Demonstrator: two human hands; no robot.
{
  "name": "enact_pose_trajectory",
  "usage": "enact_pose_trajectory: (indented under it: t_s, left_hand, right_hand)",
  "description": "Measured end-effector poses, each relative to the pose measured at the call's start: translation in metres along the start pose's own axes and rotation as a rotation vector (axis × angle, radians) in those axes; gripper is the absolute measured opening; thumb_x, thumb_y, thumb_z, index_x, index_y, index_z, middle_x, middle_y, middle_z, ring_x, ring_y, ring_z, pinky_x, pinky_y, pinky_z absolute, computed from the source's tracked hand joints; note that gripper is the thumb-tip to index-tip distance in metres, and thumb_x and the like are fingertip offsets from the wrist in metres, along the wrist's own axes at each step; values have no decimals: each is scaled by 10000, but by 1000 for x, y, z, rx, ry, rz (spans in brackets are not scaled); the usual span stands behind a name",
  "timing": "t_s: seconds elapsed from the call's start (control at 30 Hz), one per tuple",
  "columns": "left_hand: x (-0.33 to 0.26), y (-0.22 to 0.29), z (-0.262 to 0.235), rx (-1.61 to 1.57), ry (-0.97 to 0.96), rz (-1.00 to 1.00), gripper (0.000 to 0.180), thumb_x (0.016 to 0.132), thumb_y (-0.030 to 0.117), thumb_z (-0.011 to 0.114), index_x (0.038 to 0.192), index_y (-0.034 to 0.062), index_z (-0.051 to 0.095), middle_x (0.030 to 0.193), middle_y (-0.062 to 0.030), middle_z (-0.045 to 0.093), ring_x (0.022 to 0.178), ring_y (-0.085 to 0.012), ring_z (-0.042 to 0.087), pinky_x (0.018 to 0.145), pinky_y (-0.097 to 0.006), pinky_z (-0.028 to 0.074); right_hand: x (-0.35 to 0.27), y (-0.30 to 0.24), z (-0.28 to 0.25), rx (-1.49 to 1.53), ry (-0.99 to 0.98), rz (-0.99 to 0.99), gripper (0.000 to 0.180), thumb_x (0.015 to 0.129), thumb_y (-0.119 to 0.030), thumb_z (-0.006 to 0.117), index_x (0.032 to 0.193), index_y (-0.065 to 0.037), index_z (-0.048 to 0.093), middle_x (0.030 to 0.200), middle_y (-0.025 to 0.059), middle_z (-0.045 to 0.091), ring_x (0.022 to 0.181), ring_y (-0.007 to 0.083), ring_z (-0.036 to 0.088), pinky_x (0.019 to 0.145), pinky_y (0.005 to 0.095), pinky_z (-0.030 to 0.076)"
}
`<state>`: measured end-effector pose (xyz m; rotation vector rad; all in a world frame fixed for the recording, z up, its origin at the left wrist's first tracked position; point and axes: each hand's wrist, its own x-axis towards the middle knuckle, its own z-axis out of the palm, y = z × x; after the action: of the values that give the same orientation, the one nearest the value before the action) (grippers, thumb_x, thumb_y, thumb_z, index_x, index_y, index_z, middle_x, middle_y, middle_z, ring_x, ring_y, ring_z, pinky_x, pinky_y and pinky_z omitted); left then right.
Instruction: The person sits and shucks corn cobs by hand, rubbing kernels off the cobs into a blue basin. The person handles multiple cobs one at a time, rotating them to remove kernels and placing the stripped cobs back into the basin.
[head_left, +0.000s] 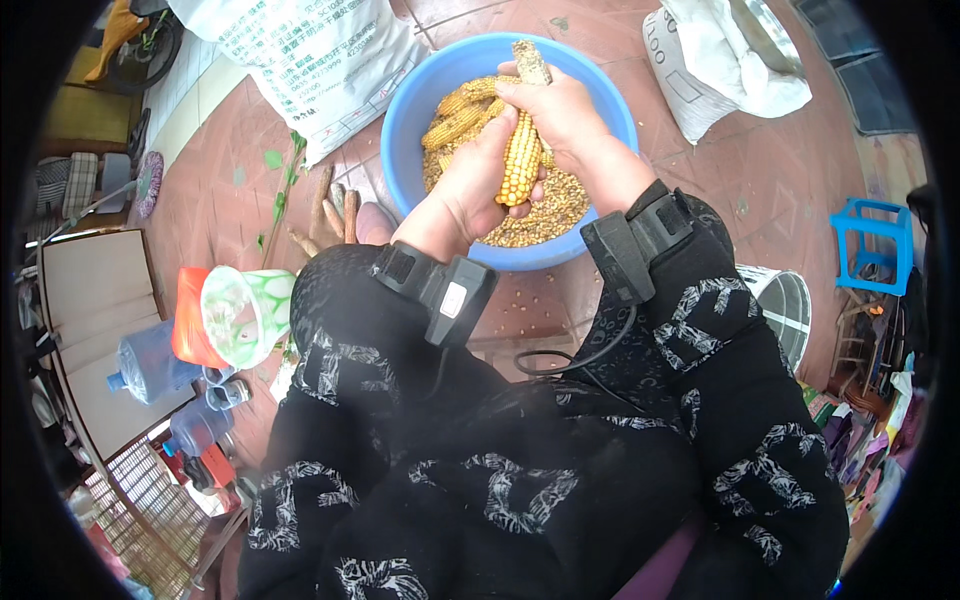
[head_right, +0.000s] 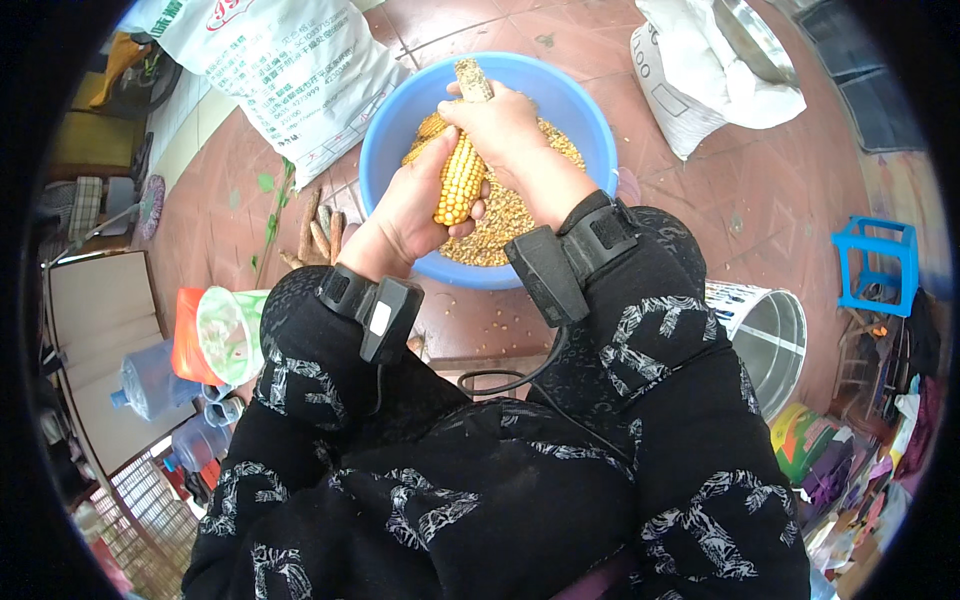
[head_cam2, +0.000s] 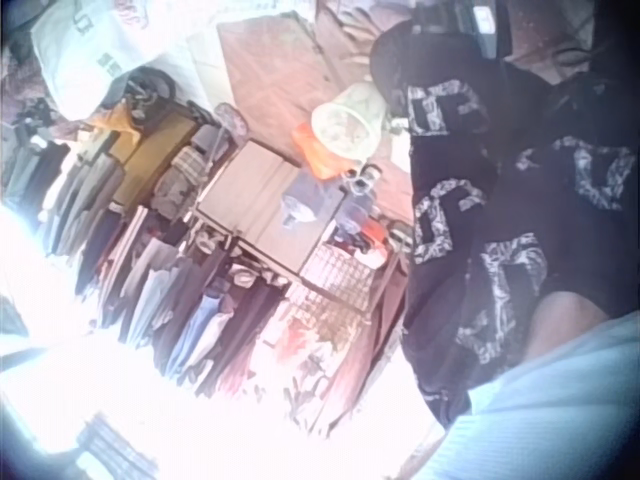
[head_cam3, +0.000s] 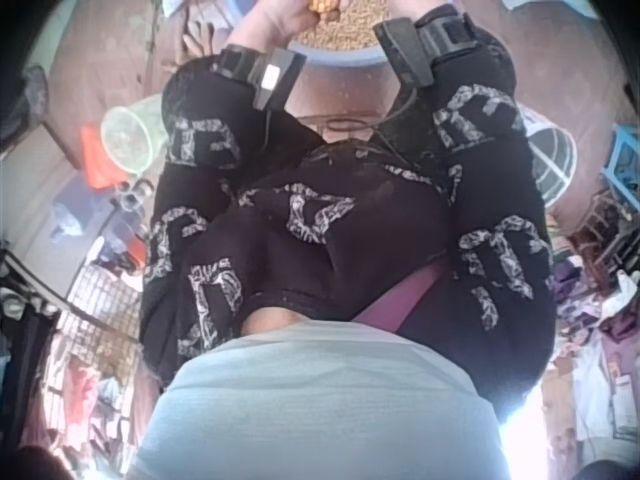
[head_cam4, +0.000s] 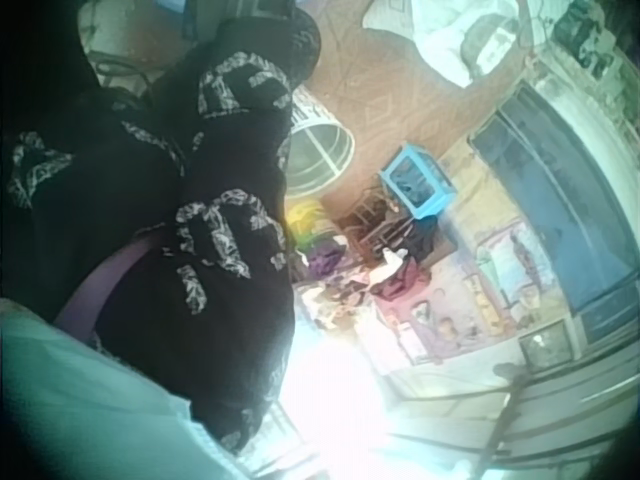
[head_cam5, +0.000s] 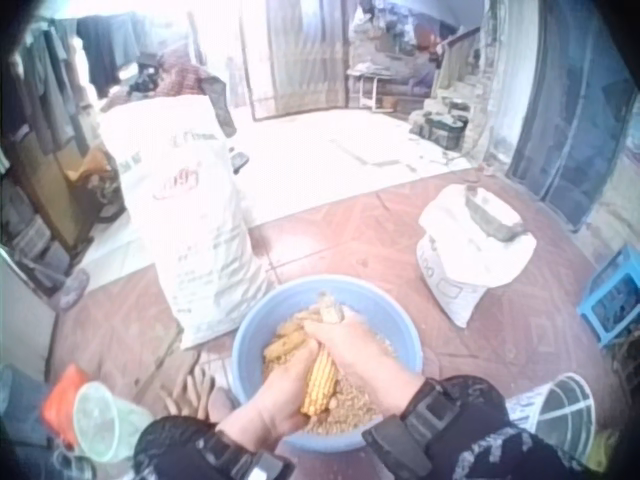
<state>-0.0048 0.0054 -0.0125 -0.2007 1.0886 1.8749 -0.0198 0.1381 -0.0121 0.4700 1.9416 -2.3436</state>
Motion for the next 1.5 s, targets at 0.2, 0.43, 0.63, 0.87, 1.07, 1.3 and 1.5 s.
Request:
enact_pose_trajectory:
  t_s: [0.2,0.43,0.63,0.87,1.07,1.3,1.5]
  left_hand:
    - [-1,11,-10,-186,-156,-78,452,1007,515,318,1059,129,547,757,-85,605,565,-212,591,375,-294,382]
    - [0,16,-18,-334,-268,-4,522,996,528,345,1192,93,555,931,-137,639,636,-241,615,438,-276,439]
    - [-1,20,-12,72,-56,90,434,1006,448,397,1221,109,562,892,-117,675,632,-210,655,440,-260,461]
    - [0,17,-9,57,-78,89,384,1000,373,462,1177,52,576,859,-110,663,637,-186,641,437,-251,455]
    - [-4,19,-3,115,-10,64,421,990,422,481,1165,52,580,842,-104,661,632,-181,642,456,-270,481]
    - [9,7,-1,568,265,315,454,969,429,554,1155,16,586,888,-71,658,746,-138,638,620,-263,520]
    - [14,3,-10,956,317,462,419,1010,349,506,1130,-37,614,961,-88,666,831,-104,600,740,-243,496]
  right_hand:
    - [7,-4,-16,266,-142,106,342,910,-213,665,1185,-27,582,1014,76,631,909,170,628,791,301,526]
    - [8,-13,-26,303,-242,216,225,907,-217,647,1027,-30,615,880,71,641,763,176,649,585,310,536]
    - [4,-15,-25,146,-64,-12,219,853,-169,699,992,-11,634,899,80,655,759,169,642,624,301,518]
    - [6,-12,-27,135,-124,35,240,834,-169,725,989,-10,631,891,58,637,794,150,614,702,302,499]
    - [3,-12,-25,106,-143,-20,263,842,-199,728,995,-11,625,894,53,633,790,137,605,696,299,495]
    - [2,-10,-19,5,-119,59,279,862,-271,713,951,-19,635,838,35,623,743,127,594,612,291,474]
    - [2,-5,-17,-115,-84,70,313,896,-249,687,1102,-22,625,972,35,635,852,111,578,718,285,481]
